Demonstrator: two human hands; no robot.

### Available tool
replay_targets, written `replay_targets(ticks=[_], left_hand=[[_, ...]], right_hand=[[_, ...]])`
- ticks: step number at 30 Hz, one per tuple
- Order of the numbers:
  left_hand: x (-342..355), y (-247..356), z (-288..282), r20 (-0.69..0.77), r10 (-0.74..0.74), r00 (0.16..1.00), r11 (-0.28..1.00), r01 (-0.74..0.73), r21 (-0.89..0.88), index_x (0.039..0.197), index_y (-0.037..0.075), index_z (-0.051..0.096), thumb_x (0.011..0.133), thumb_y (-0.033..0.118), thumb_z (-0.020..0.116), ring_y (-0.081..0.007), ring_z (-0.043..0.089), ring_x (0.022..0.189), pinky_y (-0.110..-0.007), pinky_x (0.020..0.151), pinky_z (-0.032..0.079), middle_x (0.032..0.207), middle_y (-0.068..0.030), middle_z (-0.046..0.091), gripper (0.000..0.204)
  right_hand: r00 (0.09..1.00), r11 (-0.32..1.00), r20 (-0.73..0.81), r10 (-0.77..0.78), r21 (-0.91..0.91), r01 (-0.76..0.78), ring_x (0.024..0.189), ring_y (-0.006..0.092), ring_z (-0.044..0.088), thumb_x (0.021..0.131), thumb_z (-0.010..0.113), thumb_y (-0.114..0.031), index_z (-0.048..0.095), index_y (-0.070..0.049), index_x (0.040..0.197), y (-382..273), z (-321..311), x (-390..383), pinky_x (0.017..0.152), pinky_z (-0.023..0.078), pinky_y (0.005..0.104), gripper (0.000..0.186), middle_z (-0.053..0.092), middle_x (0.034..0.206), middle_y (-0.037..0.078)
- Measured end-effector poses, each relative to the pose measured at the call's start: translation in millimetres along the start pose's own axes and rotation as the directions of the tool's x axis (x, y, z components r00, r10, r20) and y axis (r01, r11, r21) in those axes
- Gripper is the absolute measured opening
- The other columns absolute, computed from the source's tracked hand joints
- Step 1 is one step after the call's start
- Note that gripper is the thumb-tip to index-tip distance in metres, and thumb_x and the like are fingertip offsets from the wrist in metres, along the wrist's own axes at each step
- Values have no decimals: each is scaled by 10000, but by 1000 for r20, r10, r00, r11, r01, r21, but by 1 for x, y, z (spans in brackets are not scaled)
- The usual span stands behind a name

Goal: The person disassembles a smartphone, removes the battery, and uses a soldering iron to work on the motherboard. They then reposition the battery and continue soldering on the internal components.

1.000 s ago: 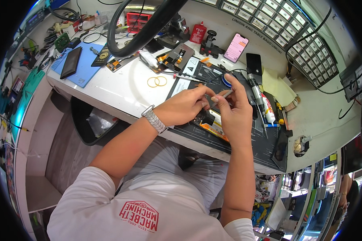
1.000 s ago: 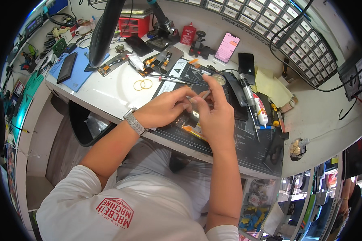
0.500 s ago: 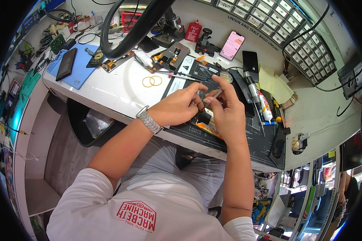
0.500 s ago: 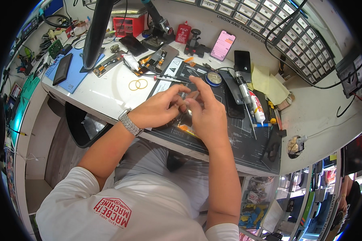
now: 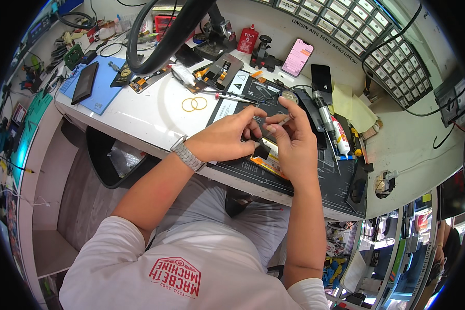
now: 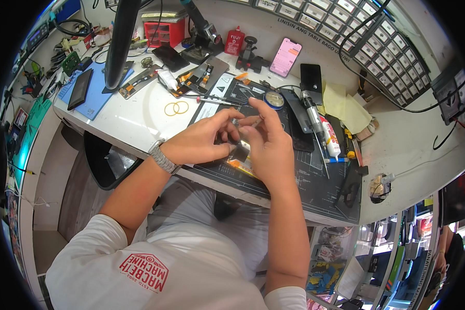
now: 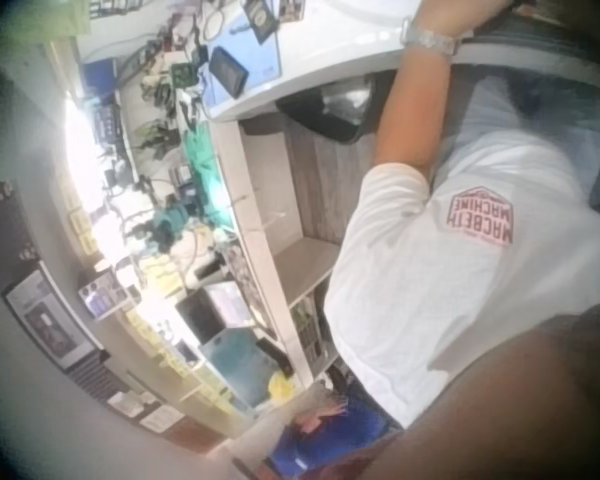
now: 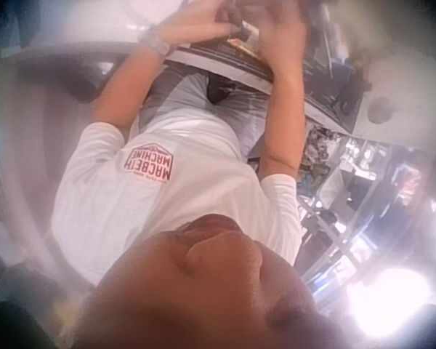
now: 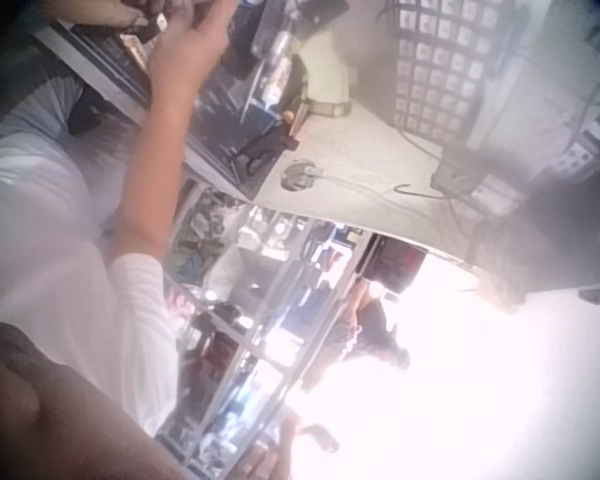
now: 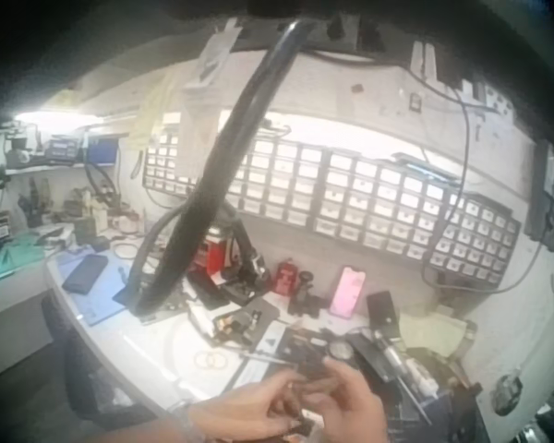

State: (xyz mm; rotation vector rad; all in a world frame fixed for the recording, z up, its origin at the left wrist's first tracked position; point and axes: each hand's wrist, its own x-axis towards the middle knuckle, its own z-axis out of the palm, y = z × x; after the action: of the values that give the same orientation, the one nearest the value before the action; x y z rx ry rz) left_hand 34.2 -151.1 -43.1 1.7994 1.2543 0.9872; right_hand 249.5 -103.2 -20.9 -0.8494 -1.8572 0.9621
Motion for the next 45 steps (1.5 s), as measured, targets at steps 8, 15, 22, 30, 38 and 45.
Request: replay_targets(ticks=[8, 15, 22, 30, 38, 45], left_hand=[[5, 13, 2, -19, -54, 998, 997, 55, 50, 1627, 38, 556, 994, 68, 854, -248, 796, 995, -383, 949, 605, 1090, -121, 862, 700], [15, 5, 10, -29, 11, 1000, 973, -4, 233, 1622, 45, 561, 1070, 54, 745, -299, 807, 1080, -431, 983, 612, 1105, -150, 843, 582], [12, -8, -4, -24, -64, 998, 990, 60, -125, 1689, 46, 514, 1126, 49, 678, -184, 747, 1093, -380, 1014, 585, 1171, -100, 824, 586], [5, 5, -4, 11, -55, 998, 996, 56, -73, 1709, 32, 497, 1056, 12, 685, -161, 729, 1076, -331, 992, 568, 1183, -85, 803, 679], [5, 5, -2, 19, -34, 999, 999, 34, -17, 1703, 33, 510, 1002, 58, 791, -167, 738, 1066, -329, 996, 570, 1160, -74, 827, 756], [12, 14, 3, -7, -43, 999, 994, 44, 99, 1633, 13, 569, 978, 103, 845, -234, 785, 1022, -376, 966, 603, 1078, -119, 839, 716]], right_hand=[[992, 986, -128, -10, 163, 31, 1086, 149, 789, 1078, 756, 61, 578, -61, 1640, 19, -13, -11, 1011, 634, 324, 602, 825, 1204, 128], [987, 977, -159, -17, 208, 51, 1101, 171, 806, 1096, 756, 41, 540, -28, 1652, 27, -13, -10, 1005, 638, 326, 600, 825, 1228, 147], [988, 942, -151, 16, 334, 35, 1117, 184, 807, 1093, 747, 57, 546, -42, 1649, 24, -8, -13, 1024, 642, 336, 600, 813, 1227, 145], [996, 964, -87, 16, 267, 8, 1131, 177, 799, 1060, 766, 78, 571, -54, 1633, 27, -1, -13, 1039, 645, 348, 619, 802, 1202, 131], [994, 956, -110, 25, 293, 8, 1128, 197, 813, 1061, 746, 95, 553, -58, 1642, 26, -1, -14, 1030, 654, 357, 631, 797, 1193, 142], [992, 956, -124, 28, 294, 10, 1132, 203, 807, 1073, 750, 83, 536, -44, 1645, 24, -5, -16, 1034, 648, 353, 624, 793, 1196, 156]])
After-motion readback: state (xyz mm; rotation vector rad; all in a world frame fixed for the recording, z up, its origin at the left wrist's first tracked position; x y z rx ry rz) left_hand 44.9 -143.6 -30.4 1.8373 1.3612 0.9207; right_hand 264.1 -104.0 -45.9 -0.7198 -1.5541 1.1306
